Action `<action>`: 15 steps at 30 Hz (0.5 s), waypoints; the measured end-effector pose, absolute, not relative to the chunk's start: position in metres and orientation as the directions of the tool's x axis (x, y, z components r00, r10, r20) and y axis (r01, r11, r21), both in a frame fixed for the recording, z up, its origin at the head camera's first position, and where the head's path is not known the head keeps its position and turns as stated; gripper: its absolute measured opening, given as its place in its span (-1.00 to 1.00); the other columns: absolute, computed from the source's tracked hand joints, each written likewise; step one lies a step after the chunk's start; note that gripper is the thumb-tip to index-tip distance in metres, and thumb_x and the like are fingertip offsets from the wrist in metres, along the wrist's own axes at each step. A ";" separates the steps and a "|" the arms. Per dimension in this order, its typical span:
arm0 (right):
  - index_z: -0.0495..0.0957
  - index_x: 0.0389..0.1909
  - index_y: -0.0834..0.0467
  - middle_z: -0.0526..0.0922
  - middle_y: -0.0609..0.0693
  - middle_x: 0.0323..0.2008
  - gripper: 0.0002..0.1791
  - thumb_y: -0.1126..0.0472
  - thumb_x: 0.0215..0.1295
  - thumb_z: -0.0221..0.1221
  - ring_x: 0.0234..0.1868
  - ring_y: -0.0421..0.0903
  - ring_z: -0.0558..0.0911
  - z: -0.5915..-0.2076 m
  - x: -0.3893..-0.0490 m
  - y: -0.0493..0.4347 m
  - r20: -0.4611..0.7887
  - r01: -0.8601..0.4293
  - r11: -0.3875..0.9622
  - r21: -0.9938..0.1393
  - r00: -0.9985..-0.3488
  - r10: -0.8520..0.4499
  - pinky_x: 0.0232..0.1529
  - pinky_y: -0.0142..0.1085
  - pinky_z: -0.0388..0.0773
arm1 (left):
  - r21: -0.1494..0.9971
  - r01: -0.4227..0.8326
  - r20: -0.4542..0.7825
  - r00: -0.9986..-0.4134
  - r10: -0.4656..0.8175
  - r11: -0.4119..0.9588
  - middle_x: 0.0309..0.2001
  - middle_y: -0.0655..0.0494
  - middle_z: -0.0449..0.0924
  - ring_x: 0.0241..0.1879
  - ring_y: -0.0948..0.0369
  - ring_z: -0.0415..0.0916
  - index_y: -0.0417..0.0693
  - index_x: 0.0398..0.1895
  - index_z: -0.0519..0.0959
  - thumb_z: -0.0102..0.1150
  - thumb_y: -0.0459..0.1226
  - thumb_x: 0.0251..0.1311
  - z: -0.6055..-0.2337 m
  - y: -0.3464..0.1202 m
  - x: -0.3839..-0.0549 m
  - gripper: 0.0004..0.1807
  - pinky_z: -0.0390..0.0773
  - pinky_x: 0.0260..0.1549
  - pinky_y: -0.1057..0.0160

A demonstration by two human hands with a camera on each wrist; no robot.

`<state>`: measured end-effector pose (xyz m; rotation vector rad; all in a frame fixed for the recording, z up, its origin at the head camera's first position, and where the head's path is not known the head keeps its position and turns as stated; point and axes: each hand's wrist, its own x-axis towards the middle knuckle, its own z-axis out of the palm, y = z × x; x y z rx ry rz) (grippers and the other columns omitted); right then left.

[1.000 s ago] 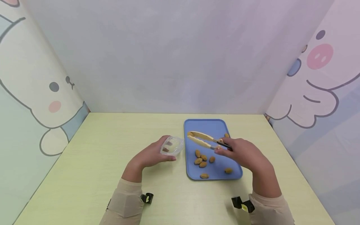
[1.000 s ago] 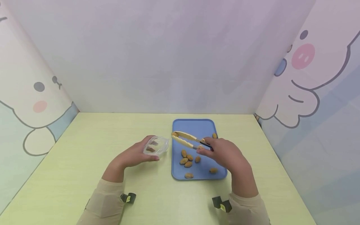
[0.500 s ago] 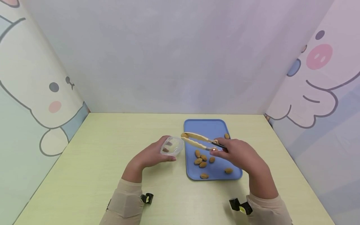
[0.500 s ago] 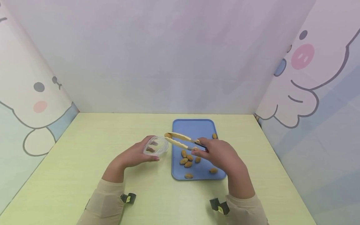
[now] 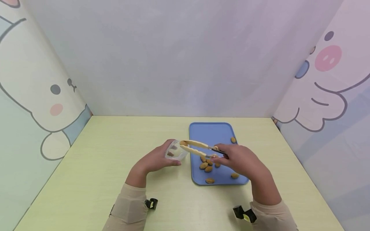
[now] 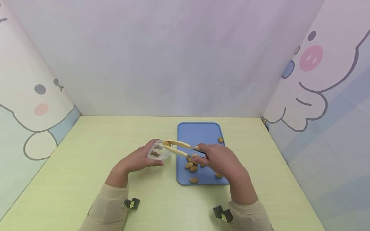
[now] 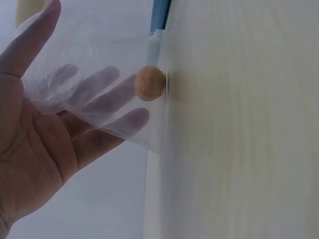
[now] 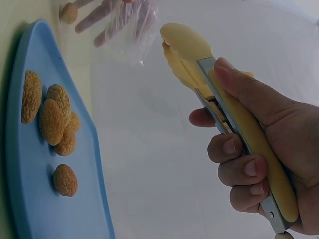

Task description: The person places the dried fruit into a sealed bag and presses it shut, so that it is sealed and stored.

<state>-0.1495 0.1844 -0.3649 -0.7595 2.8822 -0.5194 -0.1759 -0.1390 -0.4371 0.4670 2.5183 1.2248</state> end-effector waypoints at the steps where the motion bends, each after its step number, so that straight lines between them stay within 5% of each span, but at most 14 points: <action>1: 0.50 -0.23 -0.19 0.43 -0.31 -0.62 -0.73 -0.26 0.27 0.18 -0.64 -0.28 0.33 -0.365 -0.149 0.183 -0.028 -0.456 0.818 -0.350 -0.868 -0.496 -0.58 -0.34 0.26 | 0.798 0.160 -0.122 -0.901 0.416 0.581 0.04 0.00 0.56 -0.09 0.19 0.49 0.42 0.34 0.18 0.44 0.12 -0.01 -0.437 -0.139 -0.176 -0.15 0.46 -0.07 0.05; 15: 0.54 -0.13 -0.14 0.31 -0.25 -0.67 -0.64 -0.29 0.27 0.16 -0.67 -0.30 0.24 -0.370 -0.147 0.175 -0.026 -0.486 0.818 -0.309 -0.855 -0.518 -0.63 -0.36 0.20 | 0.792 0.203 -0.088 -0.896 0.436 0.576 0.02 0.06 0.57 -0.11 0.19 0.51 0.46 0.30 0.20 0.46 0.15 -0.05 -0.439 -0.139 -0.176 -0.16 0.46 -0.04 0.03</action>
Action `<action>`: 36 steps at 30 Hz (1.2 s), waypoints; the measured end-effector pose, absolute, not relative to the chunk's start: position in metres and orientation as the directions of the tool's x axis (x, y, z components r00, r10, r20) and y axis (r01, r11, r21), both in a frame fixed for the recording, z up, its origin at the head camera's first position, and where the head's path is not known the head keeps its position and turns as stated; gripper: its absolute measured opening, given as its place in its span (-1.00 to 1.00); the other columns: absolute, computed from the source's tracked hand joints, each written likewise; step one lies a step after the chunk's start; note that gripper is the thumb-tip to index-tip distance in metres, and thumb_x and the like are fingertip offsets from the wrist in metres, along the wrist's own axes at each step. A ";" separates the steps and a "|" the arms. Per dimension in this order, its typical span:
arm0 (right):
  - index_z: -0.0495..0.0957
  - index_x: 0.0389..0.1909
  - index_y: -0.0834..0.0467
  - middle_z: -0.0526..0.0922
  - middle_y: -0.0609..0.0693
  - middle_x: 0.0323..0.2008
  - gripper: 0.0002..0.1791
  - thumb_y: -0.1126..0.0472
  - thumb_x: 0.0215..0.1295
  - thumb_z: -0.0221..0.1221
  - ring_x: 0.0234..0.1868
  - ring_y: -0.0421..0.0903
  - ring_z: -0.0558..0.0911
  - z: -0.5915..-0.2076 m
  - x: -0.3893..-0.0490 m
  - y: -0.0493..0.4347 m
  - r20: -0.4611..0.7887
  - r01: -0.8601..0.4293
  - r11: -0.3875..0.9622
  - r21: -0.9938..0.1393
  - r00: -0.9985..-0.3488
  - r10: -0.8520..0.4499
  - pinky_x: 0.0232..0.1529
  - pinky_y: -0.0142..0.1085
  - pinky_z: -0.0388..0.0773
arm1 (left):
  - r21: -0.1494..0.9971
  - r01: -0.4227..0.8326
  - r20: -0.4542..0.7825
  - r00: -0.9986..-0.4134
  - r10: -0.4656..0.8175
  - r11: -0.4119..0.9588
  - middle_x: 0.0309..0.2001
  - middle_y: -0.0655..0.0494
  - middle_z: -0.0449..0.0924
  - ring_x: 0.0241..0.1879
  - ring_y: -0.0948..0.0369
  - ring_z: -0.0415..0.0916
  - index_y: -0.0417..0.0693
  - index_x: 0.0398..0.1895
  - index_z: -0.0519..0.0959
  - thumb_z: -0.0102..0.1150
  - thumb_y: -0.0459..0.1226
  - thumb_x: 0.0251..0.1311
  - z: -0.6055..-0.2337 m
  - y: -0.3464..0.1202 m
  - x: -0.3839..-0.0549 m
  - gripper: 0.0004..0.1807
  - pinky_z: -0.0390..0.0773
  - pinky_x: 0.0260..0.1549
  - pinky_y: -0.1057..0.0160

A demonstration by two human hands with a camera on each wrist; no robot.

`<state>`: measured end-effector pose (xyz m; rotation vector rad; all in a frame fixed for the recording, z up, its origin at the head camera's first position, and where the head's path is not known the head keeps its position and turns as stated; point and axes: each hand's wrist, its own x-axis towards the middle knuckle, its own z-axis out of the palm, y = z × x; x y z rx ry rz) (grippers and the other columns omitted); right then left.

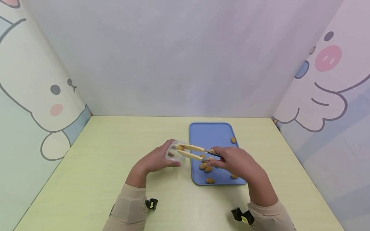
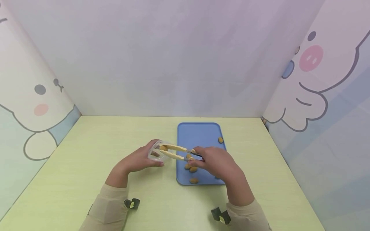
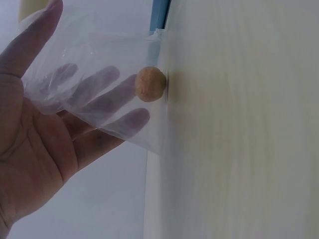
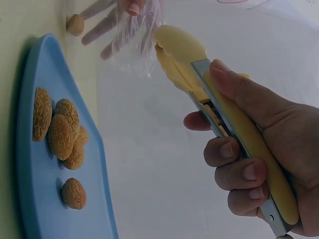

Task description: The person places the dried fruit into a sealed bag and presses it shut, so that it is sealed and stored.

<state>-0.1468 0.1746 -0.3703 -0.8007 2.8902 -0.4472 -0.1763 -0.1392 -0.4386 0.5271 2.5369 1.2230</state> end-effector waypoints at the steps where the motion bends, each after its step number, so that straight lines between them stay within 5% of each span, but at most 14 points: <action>1: 0.54 -0.13 -0.14 0.31 -0.25 -0.67 -0.64 -0.29 0.27 0.15 -0.67 -0.30 0.24 -0.370 -0.147 0.174 -0.026 -0.488 0.817 -0.308 -0.854 -0.520 -0.62 -0.36 0.20 | 0.792 0.204 -0.087 -0.895 0.437 0.575 0.02 0.06 0.57 -0.10 0.17 0.52 0.45 0.30 0.20 0.46 0.15 -0.05 -0.439 -0.139 -0.176 -0.15 0.46 -0.03 0.03; 7: 0.54 -0.13 -0.13 0.33 -0.25 -0.67 -0.62 -0.31 0.27 0.13 -0.66 -0.31 0.25 -0.372 -0.146 0.173 -0.051 -0.487 0.812 -0.323 -0.847 -0.529 -0.61 -0.36 0.22 | 0.790 0.201 -0.093 -0.895 0.437 0.580 0.06 0.05 0.56 0.02 0.07 0.52 0.37 0.35 0.19 0.48 0.03 -0.01 -0.439 -0.138 -0.177 -0.13 0.45 0.04 -0.04; 19: 0.54 -0.10 -0.10 0.38 -0.22 -0.66 -0.64 -0.23 0.23 0.23 -0.66 -0.27 0.29 -0.369 -0.144 0.168 -0.107 -0.439 0.831 -0.342 -0.860 -0.498 -0.60 -0.32 0.25 | 0.771 0.209 -0.093 -0.898 0.431 0.602 0.02 0.04 0.56 -0.14 0.19 0.48 0.37 0.35 0.18 0.51 0.01 -0.05 -0.440 -0.139 -0.176 -0.10 0.46 -0.08 0.07; 27: 0.51 -0.17 -0.13 0.38 -0.24 -0.65 -0.43 -0.49 0.07 0.13 -0.67 -0.28 0.30 -0.369 -0.146 0.174 -0.079 -0.433 0.826 -0.361 -0.868 -0.490 -0.61 -0.33 0.26 | 0.779 0.206 -0.093 -0.896 0.434 0.592 -0.03 0.06 0.56 -0.18 0.19 0.49 0.37 0.34 0.19 0.52 0.00 -0.05 -0.440 -0.139 -0.177 -0.11 0.47 -0.14 0.10; 36: 0.45 -0.21 -0.08 0.29 -0.17 -0.64 -0.53 -0.34 0.13 0.25 -0.65 -0.26 0.21 -0.358 -0.147 0.193 -0.019 -0.430 0.817 -0.384 -0.881 -0.473 -0.58 -0.35 0.18 | 0.765 0.192 -0.108 -0.902 0.417 0.614 -0.05 0.06 0.54 -0.17 0.18 0.47 0.37 0.36 0.18 0.49 0.06 -0.04 -0.440 -0.139 -0.177 -0.10 0.45 -0.12 0.10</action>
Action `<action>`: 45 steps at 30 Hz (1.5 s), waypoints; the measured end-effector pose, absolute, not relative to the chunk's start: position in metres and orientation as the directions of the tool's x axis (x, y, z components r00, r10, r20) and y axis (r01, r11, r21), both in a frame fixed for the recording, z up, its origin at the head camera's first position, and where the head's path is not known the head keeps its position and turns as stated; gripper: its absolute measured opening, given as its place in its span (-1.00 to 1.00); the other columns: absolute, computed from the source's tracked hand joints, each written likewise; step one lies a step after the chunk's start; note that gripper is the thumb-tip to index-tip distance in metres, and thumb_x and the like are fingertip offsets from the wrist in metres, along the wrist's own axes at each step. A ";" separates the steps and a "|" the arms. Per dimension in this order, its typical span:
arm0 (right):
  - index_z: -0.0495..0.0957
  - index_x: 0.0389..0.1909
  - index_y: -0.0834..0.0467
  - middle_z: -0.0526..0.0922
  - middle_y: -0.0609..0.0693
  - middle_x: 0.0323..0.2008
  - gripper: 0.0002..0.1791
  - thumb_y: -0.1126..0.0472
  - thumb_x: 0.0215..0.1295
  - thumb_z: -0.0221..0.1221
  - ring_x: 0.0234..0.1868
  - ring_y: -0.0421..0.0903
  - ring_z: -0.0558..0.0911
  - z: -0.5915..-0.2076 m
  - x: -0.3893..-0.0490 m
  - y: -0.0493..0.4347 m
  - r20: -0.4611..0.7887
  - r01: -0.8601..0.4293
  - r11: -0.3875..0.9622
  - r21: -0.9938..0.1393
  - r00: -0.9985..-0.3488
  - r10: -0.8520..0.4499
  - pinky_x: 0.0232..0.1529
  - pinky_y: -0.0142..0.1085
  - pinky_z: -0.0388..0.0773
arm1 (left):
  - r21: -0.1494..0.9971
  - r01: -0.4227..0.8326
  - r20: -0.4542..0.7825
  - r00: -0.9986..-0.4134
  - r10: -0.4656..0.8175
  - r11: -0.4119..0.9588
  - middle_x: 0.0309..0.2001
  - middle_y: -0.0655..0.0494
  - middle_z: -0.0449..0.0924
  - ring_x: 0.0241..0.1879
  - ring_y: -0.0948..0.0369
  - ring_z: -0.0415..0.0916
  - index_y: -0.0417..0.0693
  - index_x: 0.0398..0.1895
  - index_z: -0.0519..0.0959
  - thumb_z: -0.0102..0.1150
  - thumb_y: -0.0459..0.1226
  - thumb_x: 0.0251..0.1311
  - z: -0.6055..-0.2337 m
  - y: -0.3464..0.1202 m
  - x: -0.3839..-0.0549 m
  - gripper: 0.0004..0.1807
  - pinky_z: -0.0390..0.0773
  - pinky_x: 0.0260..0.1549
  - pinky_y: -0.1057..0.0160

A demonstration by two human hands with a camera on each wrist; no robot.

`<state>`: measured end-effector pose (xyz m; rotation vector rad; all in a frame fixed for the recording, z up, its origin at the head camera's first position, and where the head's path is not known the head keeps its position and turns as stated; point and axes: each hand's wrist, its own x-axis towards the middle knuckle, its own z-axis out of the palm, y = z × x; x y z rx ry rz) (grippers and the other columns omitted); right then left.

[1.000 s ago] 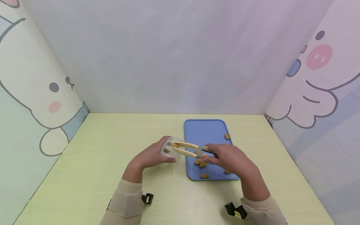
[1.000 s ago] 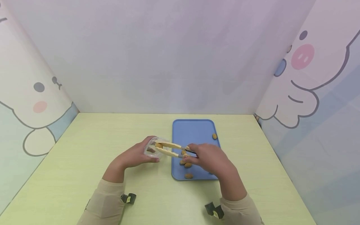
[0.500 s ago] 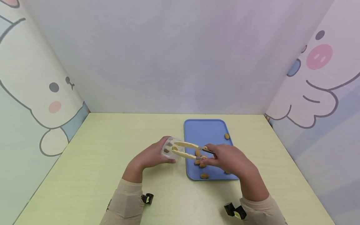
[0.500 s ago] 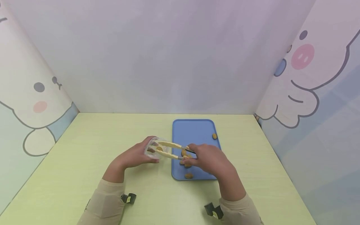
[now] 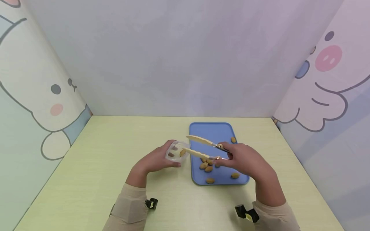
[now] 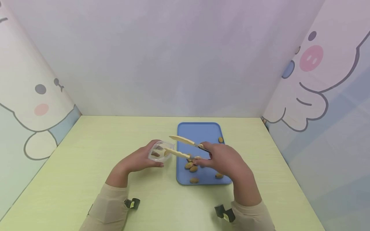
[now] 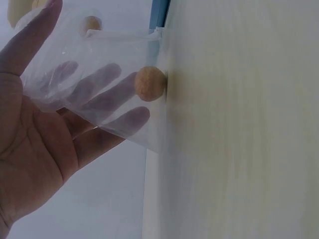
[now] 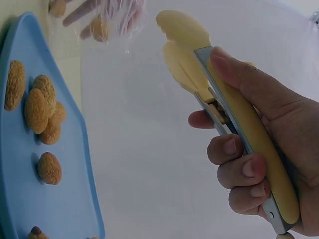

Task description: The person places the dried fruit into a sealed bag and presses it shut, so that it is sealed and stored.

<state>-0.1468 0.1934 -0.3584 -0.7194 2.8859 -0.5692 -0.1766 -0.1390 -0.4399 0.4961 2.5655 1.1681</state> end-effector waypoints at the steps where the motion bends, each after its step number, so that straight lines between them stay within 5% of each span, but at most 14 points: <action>1: 0.44 -0.22 -0.08 0.29 -0.17 -0.64 -0.54 -0.34 0.12 0.26 -0.65 -0.26 0.22 -0.358 -0.147 0.195 -0.010 -0.428 0.817 -0.386 -0.884 -0.467 -0.58 -0.35 0.18 | 0.765 0.188 -0.111 -0.903 0.414 0.616 -0.08 0.06 0.54 -0.17 0.18 0.47 0.37 0.35 0.18 0.48 0.08 -0.05 -0.440 -0.139 -0.177 -0.10 0.44 -0.14 0.11; 8: 0.45 -0.15 -0.08 0.27 -0.17 -0.63 -0.52 -0.33 0.13 0.27 -0.64 -0.26 0.21 -0.355 -0.148 0.204 0.004 -0.409 0.823 -0.393 -0.896 -0.444 -0.57 -0.35 0.18 | 0.775 0.156 -0.133 -0.907 0.399 0.613 -0.18 0.14 0.51 -0.19 0.17 0.46 0.40 0.34 0.17 0.38 0.25 -0.03 -0.440 -0.140 -0.177 -0.12 0.43 -0.20 0.13; 13: 0.34 -0.34 -0.06 0.26 -0.15 -0.63 -0.51 -0.36 0.15 0.23 -0.65 -0.25 0.21 -0.353 -0.148 0.209 -0.002 -0.388 0.826 -0.409 -0.905 -0.426 -0.58 -0.34 0.17 | 0.773 0.131 -0.151 -0.912 0.381 0.620 -0.18 0.14 0.51 -0.20 0.17 0.46 0.44 0.37 0.13 0.31 0.29 0.00 -0.440 -0.140 -0.176 -0.12 0.43 -0.21 0.14; 25: 0.37 -0.30 0.01 0.22 -0.10 -0.62 -0.38 -0.46 0.07 0.20 -0.62 -0.18 0.25 -0.357 -0.155 0.222 -0.137 -0.257 0.867 -0.428 -0.929 -0.343 -0.52 -0.27 0.23 | 0.748 0.146 -0.140 -0.919 0.368 0.647 -0.10 0.11 0.48 -0.11 0.15 0.43 0.41 0.43 0.08 0.17 0.28 0.15 -0.438 -0.141 -0.176 -0.18 0.40 -0.08 0.07; 29: 0.47 0.13 0.13 0.63 0.09 -0.25 -0.15 -0.49 0.08 0.17 -0.24 0.01 0.61 -0.356 -0.156 0.226 -0.246 -0.190 0.905 -0.379 -0.923 -0.297 -0.24 -0.07 0.50 | 0.754 0.140 -0.144 -0.918 0.369 0.641 -0.11 0.10 0.49 -0.11 0.15 0.43 0.40 0.43 0.08 0.20 0.27 0.14 -0.439 -0.141 -0.176 -0.16 0.40 -0.07 0.07; 33: 0.24 0.43 0.24 0.43 0.24 0.31 0.11 -0.51 0.09 0.15 0.28 0.27 0.44 -0.357 -0.155 0.229 -0.326 -0.149 0.923 -0.354 -0.905 -0.271 0.12 0.18 0.41 | 0.769 0.129 -0.152 -0.914 0.375 0.626 -0.17 0.10 0.50 -0.17 0.16 0.44 0.40 0.41 0.09 0.26 0.27 0.08 -0.440 -0.142 -0.176 -0.13 0.41 -0.14 0.10; 45: 0.32 0.38 0.23 0.43 0.26 0.31 0.07 -0.47 0.05 0.22 0.28 0.28 0.43 -0.364 -0.157 0.229 -0.382 -0.131 0.933 -0.335 -0.886 -0.262 0.09 0.18 0.42 | 0.770 0.121 -0.166 -0.910 0.379 0.627 -0.19 0.10 0.49 -0.20 0.16 0.45 0.37 0.41 0.09 0.33 0.26 0.01 -0.440 -0.141 -0.177 -0.07 0.41 -0.19 0.13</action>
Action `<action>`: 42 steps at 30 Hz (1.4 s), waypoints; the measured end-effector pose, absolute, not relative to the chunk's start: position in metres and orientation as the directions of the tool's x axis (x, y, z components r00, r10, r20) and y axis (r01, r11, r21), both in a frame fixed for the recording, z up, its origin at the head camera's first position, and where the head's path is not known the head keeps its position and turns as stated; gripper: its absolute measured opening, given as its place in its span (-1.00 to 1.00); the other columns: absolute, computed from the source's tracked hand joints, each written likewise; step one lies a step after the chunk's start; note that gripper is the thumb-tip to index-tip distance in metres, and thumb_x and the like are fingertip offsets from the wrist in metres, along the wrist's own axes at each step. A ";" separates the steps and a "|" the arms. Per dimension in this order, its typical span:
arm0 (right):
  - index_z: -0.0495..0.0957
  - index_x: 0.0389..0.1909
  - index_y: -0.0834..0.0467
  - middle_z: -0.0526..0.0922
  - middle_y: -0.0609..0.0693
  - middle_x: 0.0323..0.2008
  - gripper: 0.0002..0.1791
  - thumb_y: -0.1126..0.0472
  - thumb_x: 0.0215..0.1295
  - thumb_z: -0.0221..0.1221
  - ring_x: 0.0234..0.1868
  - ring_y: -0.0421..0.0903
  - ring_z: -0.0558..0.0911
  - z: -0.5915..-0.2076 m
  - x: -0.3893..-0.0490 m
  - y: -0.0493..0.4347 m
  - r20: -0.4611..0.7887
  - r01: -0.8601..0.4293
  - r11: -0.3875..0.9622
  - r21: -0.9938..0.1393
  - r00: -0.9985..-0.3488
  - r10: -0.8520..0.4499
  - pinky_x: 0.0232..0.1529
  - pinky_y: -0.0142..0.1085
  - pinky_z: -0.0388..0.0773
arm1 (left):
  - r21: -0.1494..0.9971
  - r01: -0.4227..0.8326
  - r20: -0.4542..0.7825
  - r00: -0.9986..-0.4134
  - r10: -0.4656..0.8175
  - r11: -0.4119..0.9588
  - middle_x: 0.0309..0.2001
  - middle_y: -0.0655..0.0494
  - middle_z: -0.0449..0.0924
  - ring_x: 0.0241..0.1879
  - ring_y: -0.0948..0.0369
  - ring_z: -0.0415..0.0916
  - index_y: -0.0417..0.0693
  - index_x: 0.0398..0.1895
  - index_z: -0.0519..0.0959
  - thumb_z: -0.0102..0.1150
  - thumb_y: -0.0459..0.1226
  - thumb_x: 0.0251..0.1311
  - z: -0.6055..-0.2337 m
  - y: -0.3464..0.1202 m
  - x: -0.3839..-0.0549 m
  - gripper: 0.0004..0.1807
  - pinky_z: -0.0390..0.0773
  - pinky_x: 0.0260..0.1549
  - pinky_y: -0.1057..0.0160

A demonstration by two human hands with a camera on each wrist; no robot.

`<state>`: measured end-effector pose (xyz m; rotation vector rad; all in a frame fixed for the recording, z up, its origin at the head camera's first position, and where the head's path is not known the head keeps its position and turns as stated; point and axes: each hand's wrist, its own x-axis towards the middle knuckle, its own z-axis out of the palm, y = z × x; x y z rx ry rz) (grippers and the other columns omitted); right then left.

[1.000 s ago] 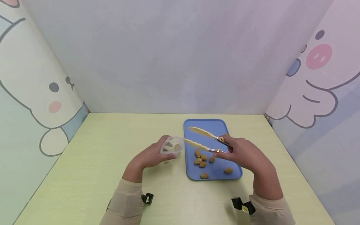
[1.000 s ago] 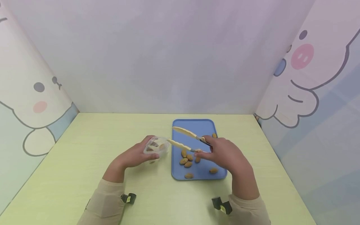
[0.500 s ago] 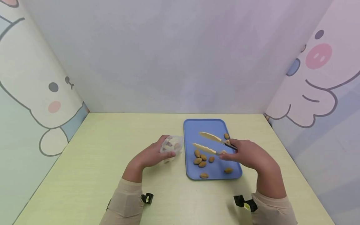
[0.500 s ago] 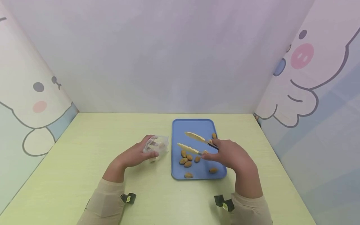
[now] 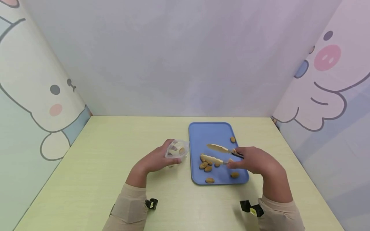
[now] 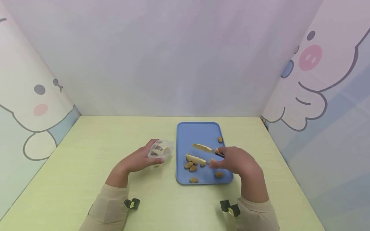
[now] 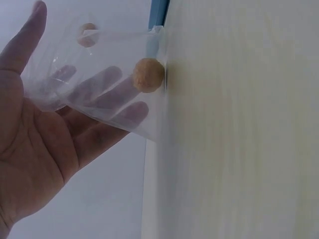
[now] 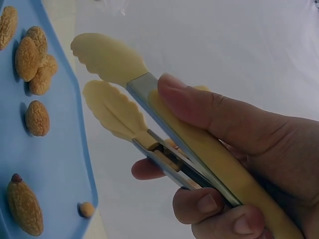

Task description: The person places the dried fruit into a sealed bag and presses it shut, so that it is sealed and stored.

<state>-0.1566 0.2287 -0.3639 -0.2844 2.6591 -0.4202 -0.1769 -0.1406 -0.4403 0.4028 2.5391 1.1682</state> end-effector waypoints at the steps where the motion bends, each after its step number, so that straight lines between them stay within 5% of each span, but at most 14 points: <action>1: 0.32 0.38 0.23 0.44 0.26 0.30 0.07 -0.48 0.04 0.22 0.27 0.27 0.44 -0.364 -0.157 0.228 -0.385 -0.131 0.936 -0.328 -0.886 -0.259 0.09 0.17 0.43 | 0.770 0.121 -0.166 -0.910 0.380 0.626 -0.19 0.10 0.49 -0.20 0.16 0.44 0.36 0.41 0.09 0.33 0.26 0.00 -0.440 -0.140 -0.177 -0.06 0.41 -0.19 0.13; 22: 0.44 0.28 0.19 0.61 0.13 0.04 -0.05 -0.39 0.01 0.31 -0.15 -0.02 0.56 -0.363 -0.159 0.228 -0.430 -0.076 0.946 -0.315 -0.877 -0.214 -0.26 -0.07 0.52 | 0.757 0.114 -0.177 -0.912 0.370 0.643 -0.16 0.12 0.49 -0.19 0.17 0.44 0.34 0.43 0.09 0.36 0.26 -0.02 -0.439 -0.139 -0.177 -0.03 0.42 -0.20 0.14; 32: 0.55 0.07 0.09 0.54 -0.01 -0.32 -0.31 -0.31 0.06 0.32 -0.48 -0.06 0.50 -0.365 -0.158 0.229 -0.466 -0.038 0.942 -0.333 -0.862 -0.199 -0.46 -0.18 0.41 | 0.759 0.111 -0.180 -0.911 0.370 0.641 -0.16 0.12 0.50 -0.19 0.16 0.45 0.33 0.42 0.09 0.37 0.18 0.04 -0.439 -0.139 -0.177 -0.07 0.42 -0.21 0.14; 42: 0.56 0.02 0.08 0.56 -0.02 -0.26 -0.39 -0.25 0.08 0.32 -0.53 -0.02 0.52 -0.366 -0.156 0.228 -0.486 -0.036 0.945 -0.325 -0.851 -0.200 -0.48 -0.18 0.41 | 0.755 0.103 -0.185 -0.914 0.361 0.647 -0.12 0.12 0.49 -0.17 0.16 0.44 0.35 0.43 0.09 0.37 0.17 0.04 -0.438 -0.138 -0.176 -0.08 0.42 -0.19 0.13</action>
